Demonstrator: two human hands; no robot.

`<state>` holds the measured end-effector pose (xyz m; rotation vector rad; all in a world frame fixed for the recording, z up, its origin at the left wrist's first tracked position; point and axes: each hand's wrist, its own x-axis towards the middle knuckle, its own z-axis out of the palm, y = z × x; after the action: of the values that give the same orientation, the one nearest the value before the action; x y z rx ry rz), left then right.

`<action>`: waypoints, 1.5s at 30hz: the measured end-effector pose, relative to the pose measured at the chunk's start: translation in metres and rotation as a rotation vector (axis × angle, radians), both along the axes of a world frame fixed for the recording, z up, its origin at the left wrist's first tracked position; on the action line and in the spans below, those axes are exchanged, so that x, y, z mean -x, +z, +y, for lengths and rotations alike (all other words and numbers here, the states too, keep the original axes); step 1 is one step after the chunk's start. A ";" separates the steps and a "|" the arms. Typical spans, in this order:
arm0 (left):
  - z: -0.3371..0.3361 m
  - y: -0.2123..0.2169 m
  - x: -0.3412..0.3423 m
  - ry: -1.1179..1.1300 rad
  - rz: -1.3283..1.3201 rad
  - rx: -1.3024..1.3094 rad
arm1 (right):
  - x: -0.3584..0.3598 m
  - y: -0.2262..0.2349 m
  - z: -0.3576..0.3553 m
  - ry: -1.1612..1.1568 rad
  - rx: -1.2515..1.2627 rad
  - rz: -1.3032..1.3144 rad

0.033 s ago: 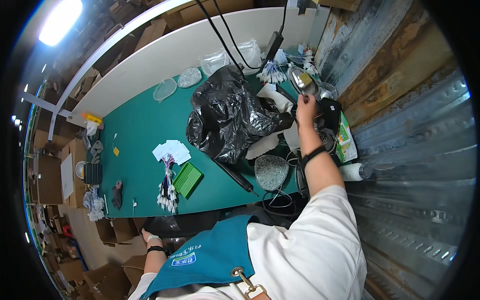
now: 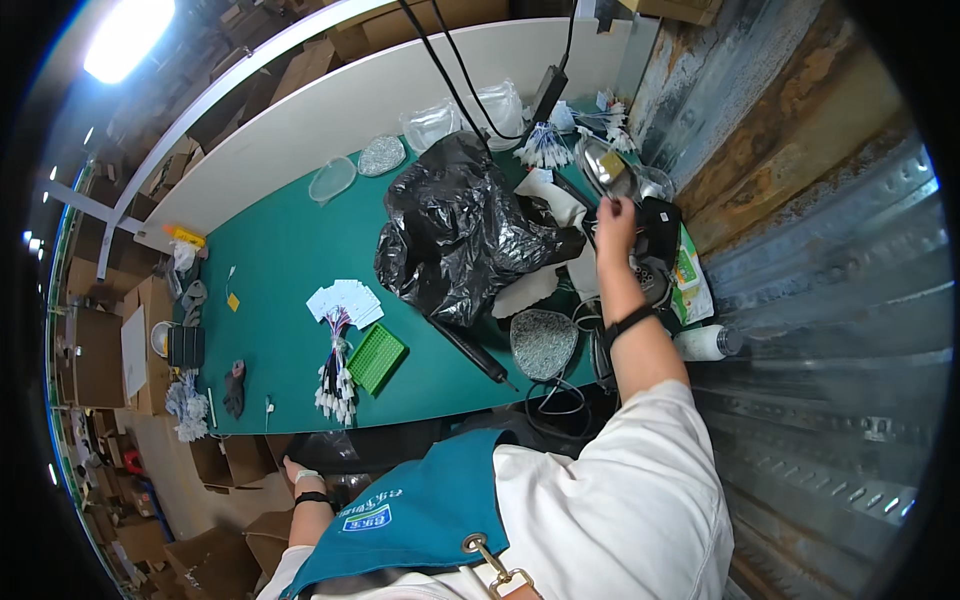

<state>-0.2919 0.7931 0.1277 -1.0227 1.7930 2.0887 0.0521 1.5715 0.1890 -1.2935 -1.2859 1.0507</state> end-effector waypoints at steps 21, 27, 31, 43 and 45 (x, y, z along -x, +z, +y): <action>0.025 0.026 -0.018 -0.079 0.080 0.304 | -0.087 0.037 -0.217 -0.133 0.430 0.188; -0.007 0.000 -0.005 -0.138 0.083 0.346 | -0.064 0.024 -0.170 0.003 0.277 -0.049; -0.005 0.001 0.003 -0.316 0.028 0.490 | -0.059 0.009 -0.125 -0.067 0.479 0.108; -0.030 -0.033 0.015 -0.335 -0.001 0.375 | 0.011 0.004 -0.145 0.023 0.508 0.130; -0.006 -0.024 0.014 -0.289 -0.015 0.267 | -0.008 -0.006 -0.138 -0.055 0.263 0.033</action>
<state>-0.3058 0.7869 0.1034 -0.7751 2.1100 1.7026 0.0601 1.4337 0.1828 -1.4923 -1.1068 1.2271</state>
